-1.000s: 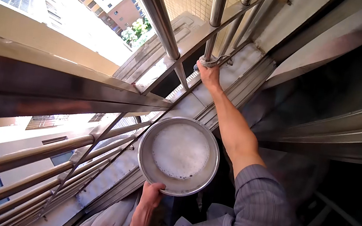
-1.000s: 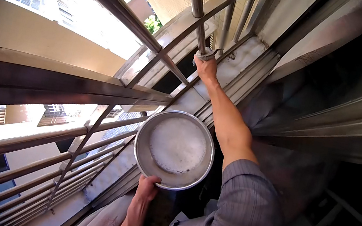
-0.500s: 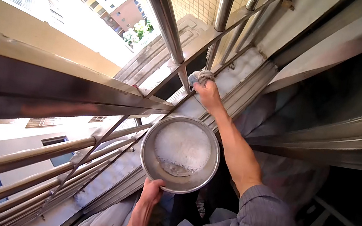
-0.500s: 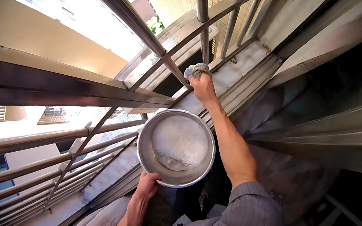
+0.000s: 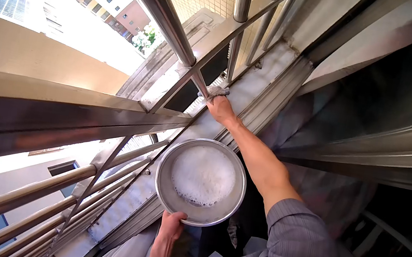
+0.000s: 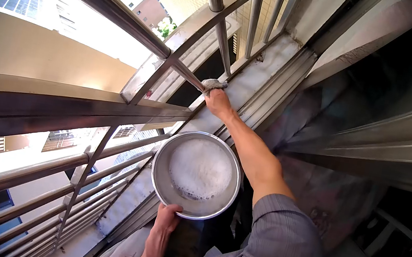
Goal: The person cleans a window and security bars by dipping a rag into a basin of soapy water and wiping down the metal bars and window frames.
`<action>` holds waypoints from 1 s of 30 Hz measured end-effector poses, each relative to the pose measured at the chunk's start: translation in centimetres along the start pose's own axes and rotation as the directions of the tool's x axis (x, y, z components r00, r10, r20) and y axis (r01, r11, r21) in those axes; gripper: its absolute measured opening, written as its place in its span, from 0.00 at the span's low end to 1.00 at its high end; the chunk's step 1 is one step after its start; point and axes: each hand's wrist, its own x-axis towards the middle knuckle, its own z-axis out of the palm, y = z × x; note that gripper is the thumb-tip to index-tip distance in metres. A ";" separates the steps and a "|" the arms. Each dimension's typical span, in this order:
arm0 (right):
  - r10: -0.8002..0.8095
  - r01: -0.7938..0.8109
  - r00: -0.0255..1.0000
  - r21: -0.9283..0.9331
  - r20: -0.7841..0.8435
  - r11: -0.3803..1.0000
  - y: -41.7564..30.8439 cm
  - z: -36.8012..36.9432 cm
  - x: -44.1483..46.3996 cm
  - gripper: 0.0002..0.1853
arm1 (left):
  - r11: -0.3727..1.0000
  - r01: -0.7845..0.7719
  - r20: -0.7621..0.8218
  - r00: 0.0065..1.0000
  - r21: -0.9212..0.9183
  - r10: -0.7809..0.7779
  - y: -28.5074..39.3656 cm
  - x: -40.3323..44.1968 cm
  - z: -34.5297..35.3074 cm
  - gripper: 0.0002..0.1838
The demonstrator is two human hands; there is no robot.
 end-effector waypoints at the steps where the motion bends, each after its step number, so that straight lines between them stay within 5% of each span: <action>1: 0.007 -0.007 1.000 -0.005 -0.010 1.000 0.4 -0.8 -0.4 0.09 | 1.000 0.003 0.009 1.000 0.009 -0.003 0.0 0.1 -0.1 0.26; 2: 0.419 -0.363 0.906 0.402 -0.059 0.841 0.5 -1.7 -0.9 0.09 | 1.000 0.016 0.006 1.000 0.024 -0.016 0.0 0.2 -0.1 0.26; 3: 0.740 -0.539 0.669 0.730 0.068 0.420 -0.4 -3.4 -0.9 0.10 | 0.999 0.027 0.002 1.000 0.037 -0.027 0.1 0.2 -0.1 0.26; 5: 0.816 -0.329 0.561 0.867 -0.140 0.374 -0.1 -6.4 0.6 0.14 | 0.998 0.031 0.010 0.999 0.045 -0.032 0.4 0.4 0.0 0.26; 7: 0.623 -0.168 0.546 0.655 -0.560 0.736 -1.3 -10.5 4.6 0.12 | 0.999 0.030 0.046 0.998 0.014 -0.031 0.7 0.1 -0.1 0.26; 11: 0.216 0.102 0.732 0.417 -0.646 0.903 -8.7 -17.9 11.9 0.10 | 0.999 0.023 0.055 0.998 0.043 -0.025 1.6 0.6 0.5 0.26; 13: -0.109 0.213 0.555 0.014 -0.825 0.977 -8.8 -17.8 15.0 0.09 | 0.999 0.005 0.030 1.000 0.044 -0.006 1.7 1.1 1.6 0.27; 15: -0.290 0.076 0.529 -0.296 -0.798 0.952 -4.2 -15.0 15.2 0.09 | 0.998 0.013 0.034 0.999 0.058 -0.015 1.5 2.0 1.8 0.27; 17: -0.171 0.022 0.717 -0.224 -0.675 0.974 2.3 -11.4 13.1 0.09 | 0.998 0.025 0.025 0.999 0.063 -0.026 1.3 2.5 2.0 0.27; 19: 0.020 0.045 0.840 0.107 -0.542 0.993 6.0 -9.8 10.2 0.11 | 0.999 0.022 0.024 0.999 0.044 -0.023 1.3 3.1 2.6 0.28; 21: 0.578 -0.343 0.718 0.526 -0.387 0.778 10.6 -8.9 9.0 0.12 | 0.998 0.028 0.021 0.999 0.051 -0.029 1.5 3.3 3.2 0.28; 22: 0.777 -0.420 0.565 0.713 -0.278 0.561 9.8 -9.8 8.6 0.12 | 0.998 0.031 0.021 0.999 0.058 -0.033 1.7 3.3 3.4 0.28; 23: 0.896 -0.334 0.411 0.887 -0.167 0.319 9.0 -11.4 8.6 0.12 | 0.998 0.035 0.025 0.999 0.058 -0.036 2.0 3.1 3.8 0.28; 24: 0.912 -0.140 0.293 0.931 -0.286 0.337 7.6 -12.8 9.2 0.13 | 0.997 0.041 0.010 0.999 0.060 -0.042 2.2 2.8 4.3 0.26; 26: 0.845 -0.050 0.336 0.888 -0.416 0.457 7.3 -16.1 12.1 0.16 | 0.998 0.036 0.001 0.999 0.060 -0.037 2.5 2.8 4.8 0.23; 28: 0.514 0.273 0.468 0.671 -0.719 0.690 1.1 -19.4 15.3 0.19 | 0.994 0.058 0.013 0.998 0.091 -0.059 2.3 3.0 4.3 0.27; 30: 0.223 0.183 0.460 0.338 -0.859 0.923 -1.6 -20.3 18.1 0.19 | 0.993 0.069 0.008 0.997 0.100 -0.070 2.4 2.9 4.3 0.27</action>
